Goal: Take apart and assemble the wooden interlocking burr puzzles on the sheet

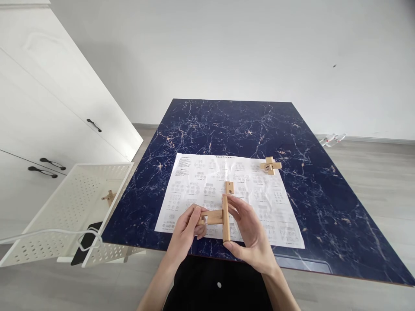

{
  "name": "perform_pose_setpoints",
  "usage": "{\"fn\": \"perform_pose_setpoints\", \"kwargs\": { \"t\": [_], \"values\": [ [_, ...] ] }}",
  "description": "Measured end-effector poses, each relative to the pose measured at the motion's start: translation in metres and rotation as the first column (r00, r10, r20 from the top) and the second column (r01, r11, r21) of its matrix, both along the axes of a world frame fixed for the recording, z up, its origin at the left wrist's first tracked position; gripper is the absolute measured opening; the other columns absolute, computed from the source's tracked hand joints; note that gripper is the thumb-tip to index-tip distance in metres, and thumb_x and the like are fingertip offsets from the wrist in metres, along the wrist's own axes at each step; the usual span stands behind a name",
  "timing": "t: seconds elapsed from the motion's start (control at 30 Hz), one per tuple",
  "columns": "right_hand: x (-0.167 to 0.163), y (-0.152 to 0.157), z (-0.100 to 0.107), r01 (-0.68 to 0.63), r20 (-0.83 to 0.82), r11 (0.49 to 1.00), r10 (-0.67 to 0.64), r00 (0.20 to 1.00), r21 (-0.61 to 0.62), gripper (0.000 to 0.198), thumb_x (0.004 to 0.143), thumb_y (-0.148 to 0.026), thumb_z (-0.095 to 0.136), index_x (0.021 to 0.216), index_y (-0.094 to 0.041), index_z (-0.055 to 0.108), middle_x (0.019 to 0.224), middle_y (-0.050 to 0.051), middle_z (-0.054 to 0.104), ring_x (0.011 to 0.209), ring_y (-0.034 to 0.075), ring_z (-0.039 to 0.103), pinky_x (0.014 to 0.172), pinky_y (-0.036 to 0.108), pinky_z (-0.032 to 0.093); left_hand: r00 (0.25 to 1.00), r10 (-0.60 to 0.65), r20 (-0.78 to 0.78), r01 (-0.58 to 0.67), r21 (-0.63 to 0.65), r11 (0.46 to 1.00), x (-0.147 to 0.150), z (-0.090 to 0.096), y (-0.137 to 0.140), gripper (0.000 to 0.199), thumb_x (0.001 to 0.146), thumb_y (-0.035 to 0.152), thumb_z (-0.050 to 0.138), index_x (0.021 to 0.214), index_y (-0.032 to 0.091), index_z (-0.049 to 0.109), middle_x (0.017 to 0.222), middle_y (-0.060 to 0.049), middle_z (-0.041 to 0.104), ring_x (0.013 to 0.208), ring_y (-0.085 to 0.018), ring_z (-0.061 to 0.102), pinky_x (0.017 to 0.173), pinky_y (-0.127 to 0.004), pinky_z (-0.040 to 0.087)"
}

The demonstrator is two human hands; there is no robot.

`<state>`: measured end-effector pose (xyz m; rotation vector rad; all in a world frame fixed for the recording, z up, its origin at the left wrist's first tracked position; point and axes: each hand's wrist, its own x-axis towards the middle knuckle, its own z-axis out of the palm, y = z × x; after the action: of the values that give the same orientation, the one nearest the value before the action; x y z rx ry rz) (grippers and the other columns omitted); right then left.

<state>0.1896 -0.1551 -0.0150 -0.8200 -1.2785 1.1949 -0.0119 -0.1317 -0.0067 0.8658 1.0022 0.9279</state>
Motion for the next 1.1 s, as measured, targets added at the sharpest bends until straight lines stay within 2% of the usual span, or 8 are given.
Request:
{"fn": "perform_pose_setpoints", "kwargs": {
  "t": [0.3,0.43,0.67,0.83,1.1],
  "values": [
    [0.014,-0.008,0.006,0.006,0.169,1.0,-0.001,0.986,-0.029,0.087,0.089,-0.034,0.09,0.163,-0.038,0.045,0.168,0.009,0.051,0.153,0.039,0.051,0.128,0.063,0.044,0.994,-0.036,-0.1,0.038,0.015,0.999,0.002,0.005,-0.001,0.048,0.103,0.067,0.06,0.1,0.019,0.066,0.063,0.009,0.029,0.056,-0.011,0.028,0.057,-0.027,0.034],
    [0.02,-0.008,0.011,0.007,0.255,1.0,-0.001,0.967,-0.025,0.09,0.088,-0.033,0.092,0.163,-0.038,0.044,0.168,0.009,0.052,0.151,0.04,0.053,0.126,0.064,0.046,0.994,-0.054,-0.096,0.057,0.021,0.998,0.001,0.005,0.0,0.048,0.103,0.067,0.06,0.1,0.019,0.066,0.063,0.009,0.028,0.056,-0.011,0.027,0.057,-0.027,0.035],
    [0.024,-0.006,0.01,-0.015,0.247,1.0,0.02,0.969,-0.025,0.089,0.089,-0.032,0.092,0.164,-0.041,0.044,0.169,0.008,0.052,0.151,0.038,0.055,0.124,0.061,0.049,0.993,-0.074,-0.088,0.077,0.032,0.996,0.0,0.005,0.001,0.048,0.103,0.066,0.06,0.1,0.019,0.066,0.063,0.01,0.026,0.055,-0.01,0.025,0.055,-0.026,0.033],
    [0.024,-0.007,0.011,-0.034,0.263,0.999,0.041,0.964,-0.031,0.09,0.088,-0.031,0.092,0.164,-0.042,0.045,0.168,0.008,0.052,0.143,0.038,0.062,0.122,0.062,0.051,0.991,-0.096,-0.091,0.1,0.038,0.994,0.001,0.006,0.001,0.047,0.104,0.065,0.059,0.099,0.019,0.065,0.063,0.01,0.026,0.054,-0.01,0.026,0.054,-0.026,0.034],
    [0.021,-0.002,0.01,-0.049,0.227,0.997,0.06,0.972,-0.056,0.09,0.087,-0.031,0.093,0.163,-0.043,0.045,0.169,0.007,0.052,0.145,0.036,0.062,0.124,0.059,0.05,0.994,-0.09,-0.059,0.091,0.021,0.996,-0.002,-0.001,0.001,0.046,0.107,0.064,0.056,0.1,0.019,0.063,0.063,0.01,0.024,0.054,-0.01,0.027,0.055,-0.024,0.034]
  ]
}}
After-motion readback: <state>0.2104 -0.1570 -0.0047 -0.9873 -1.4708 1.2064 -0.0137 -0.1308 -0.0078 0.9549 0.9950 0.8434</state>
